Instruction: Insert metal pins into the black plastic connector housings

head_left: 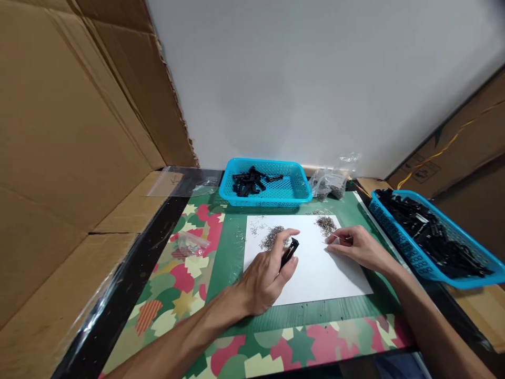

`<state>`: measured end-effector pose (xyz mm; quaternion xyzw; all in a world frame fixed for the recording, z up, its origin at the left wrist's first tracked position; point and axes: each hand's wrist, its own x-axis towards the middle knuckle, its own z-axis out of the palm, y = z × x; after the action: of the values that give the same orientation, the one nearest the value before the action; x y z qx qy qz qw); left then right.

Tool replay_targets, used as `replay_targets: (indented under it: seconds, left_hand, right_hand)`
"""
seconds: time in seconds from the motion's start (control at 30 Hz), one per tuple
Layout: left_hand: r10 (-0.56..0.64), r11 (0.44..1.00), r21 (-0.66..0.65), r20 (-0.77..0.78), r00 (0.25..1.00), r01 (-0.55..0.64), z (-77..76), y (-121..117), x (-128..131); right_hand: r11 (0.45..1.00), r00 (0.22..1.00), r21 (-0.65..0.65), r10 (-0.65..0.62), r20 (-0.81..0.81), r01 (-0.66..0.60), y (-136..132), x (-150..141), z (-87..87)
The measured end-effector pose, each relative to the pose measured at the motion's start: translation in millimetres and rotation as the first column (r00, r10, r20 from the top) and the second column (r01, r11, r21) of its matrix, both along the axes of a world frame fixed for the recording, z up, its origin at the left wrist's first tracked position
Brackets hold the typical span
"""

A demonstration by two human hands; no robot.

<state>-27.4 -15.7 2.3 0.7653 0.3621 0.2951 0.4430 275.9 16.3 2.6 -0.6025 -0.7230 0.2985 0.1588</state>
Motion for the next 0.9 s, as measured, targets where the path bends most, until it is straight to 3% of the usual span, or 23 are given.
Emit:
replay_targets:
  seconds: [0.1,0.23,0.4,0.5,0.6,0.67,0.77,0.9]
  left_hand:
    - [-0.041,0.996,0.074,-0.111,0.993,0.05,1.2,1.0,2.1]
    - [-0.061,0.978,0.195,-0.095,0.994,0.079,-7.3,4.7,8.0]
    - [-0.039,0.983,0.174,-0.112,0.993,0.058,-10.5,6.4,9.7]
    - [-0.001,0.997,0.078,-0.095,0.995,0.008,-5.2,7.3,10.8]
    - [0.075,0.99,-0.128,0.088,0.993,-0.064,-0.6,7.9,14.6]
    - [0.13,0.954,-0.292,0.215,0.968,-0.063,0.6,7.9,17.6]
    - [0.183,0.88,-0.473,0.288,0.94,-0.026,-0.6,8.2,19.4]
    - [0.24,0.835,-0.549,0.322,0.916,-0.026,-5.3,9.8,16.0]
  right_hand:
    - [1.0,1.0,-0.018,0.005,-0.01,-0.006,-0.5,-4.7,1.0]
    - [0.998,0.997,-0.061,0.021,-0.074,-0.025,-3.5,-7.6,3.0]
    - [0.988,0.983,-0.121,0.078,-0.167,-0.099,-6.3,-9.6,6.4]
    - [0.969,0.951,-0.166,0.131,-0.279,-0.182,-7.6,-14.0,12.9]
    - [0.951,0.909,-0.171,0.179,-0.376,-0.258,-7.8,-23.9,24.9]
    - [0.938,0.878,-0.158,0.216,-0.427,-0.308,-6.2,-33.5,33.8]
    - [0.919,0.831,-0.116,0.28,-0.48,-0.377,-0.4,-49.3,42.3]
    - [0.931,0.828,-0.006,0.323,-0.459,-0.366,8.6,-64.0,38.9]
